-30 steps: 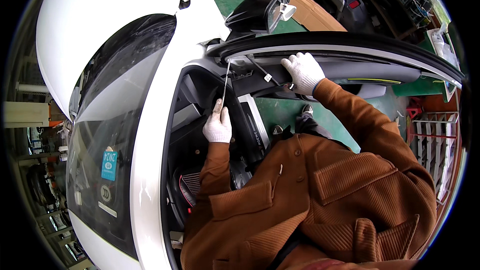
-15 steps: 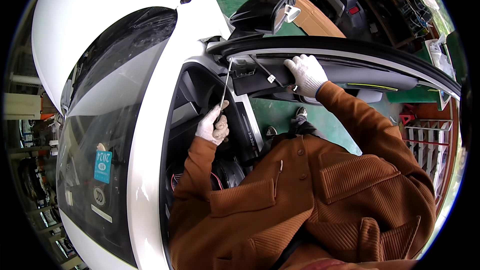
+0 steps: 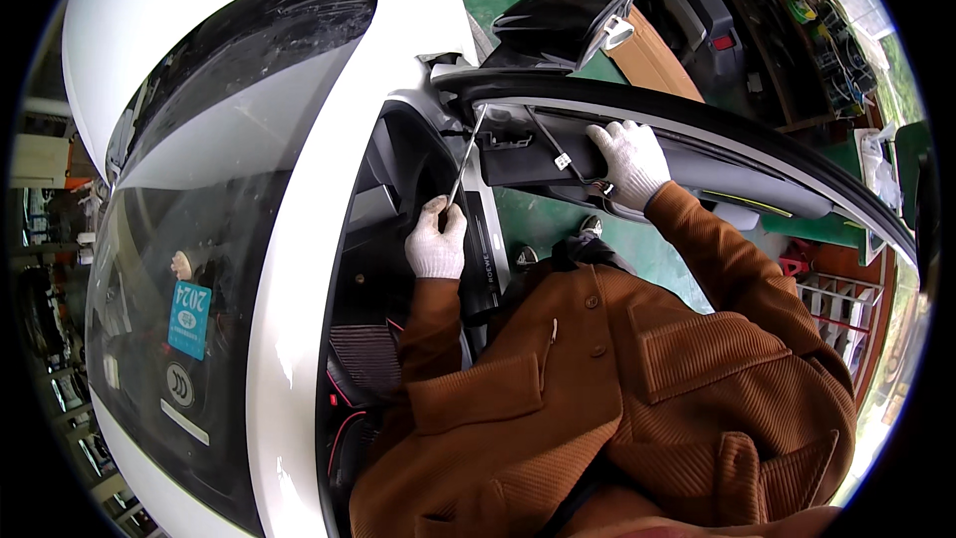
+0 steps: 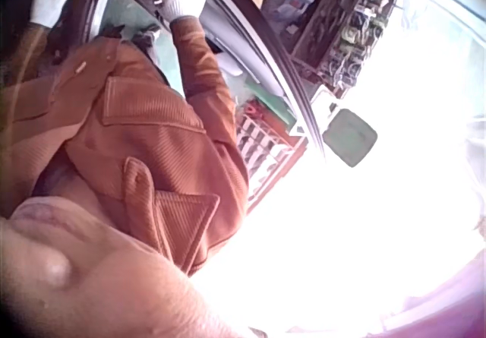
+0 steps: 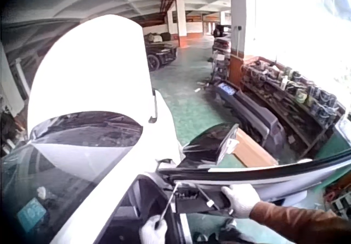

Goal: The person installs a car door panel onto the driver's side door of a white car. They align the panel with the door frame, press it into place to secure the clips, and use a screwdriver to tighten screws at the top and bottom of the panel.

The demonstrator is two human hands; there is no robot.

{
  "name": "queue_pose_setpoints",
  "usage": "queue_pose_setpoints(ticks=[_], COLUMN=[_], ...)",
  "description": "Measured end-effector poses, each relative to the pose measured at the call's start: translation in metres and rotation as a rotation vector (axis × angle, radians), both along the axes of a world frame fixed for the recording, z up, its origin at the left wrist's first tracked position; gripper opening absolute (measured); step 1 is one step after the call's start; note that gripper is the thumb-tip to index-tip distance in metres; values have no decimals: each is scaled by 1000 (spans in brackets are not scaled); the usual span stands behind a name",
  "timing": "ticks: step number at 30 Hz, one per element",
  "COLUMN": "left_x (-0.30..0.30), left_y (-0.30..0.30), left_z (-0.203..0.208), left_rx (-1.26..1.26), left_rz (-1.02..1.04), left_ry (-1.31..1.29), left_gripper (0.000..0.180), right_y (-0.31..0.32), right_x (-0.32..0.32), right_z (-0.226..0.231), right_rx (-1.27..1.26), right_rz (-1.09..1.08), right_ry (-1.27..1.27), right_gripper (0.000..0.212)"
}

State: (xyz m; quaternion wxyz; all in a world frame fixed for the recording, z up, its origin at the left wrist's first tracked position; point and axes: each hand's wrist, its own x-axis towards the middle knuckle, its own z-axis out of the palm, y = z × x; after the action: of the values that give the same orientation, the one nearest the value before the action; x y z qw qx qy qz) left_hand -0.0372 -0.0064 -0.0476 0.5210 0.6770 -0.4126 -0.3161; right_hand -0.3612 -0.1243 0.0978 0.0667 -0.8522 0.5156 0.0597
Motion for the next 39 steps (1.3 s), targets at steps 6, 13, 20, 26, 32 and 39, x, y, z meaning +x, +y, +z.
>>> queue_pose_setpoints(ticks=[6,13,20,26,32,39], left_x=[12,46,37,16,-2,-23], left_y=[-7,-9,-14,-9,0,0], left_z=[39,46,47,61,67,69], left_rx=[211,444,497,460,326,301], left_rz=[-136,-515,-487,-367,-286,-104], left_ry=[339,1409,1301,1111,740,383], left_gripper=[28,55,54,40,29,20], right_y=[-1,-1,2,8,11,13], right_x=[-3,-8,-14,-16,-16,-12], right_z=[-2,-9,-14,-20,-17,-21], right_rx=[16,-75,-48,-36,-41,-45], right_rz=[-21,6,-34,-47,-41,-32], right_ry=[35,-9,-56,-61,-35,-17], right_gripper=[84,71,64,68,67,68])
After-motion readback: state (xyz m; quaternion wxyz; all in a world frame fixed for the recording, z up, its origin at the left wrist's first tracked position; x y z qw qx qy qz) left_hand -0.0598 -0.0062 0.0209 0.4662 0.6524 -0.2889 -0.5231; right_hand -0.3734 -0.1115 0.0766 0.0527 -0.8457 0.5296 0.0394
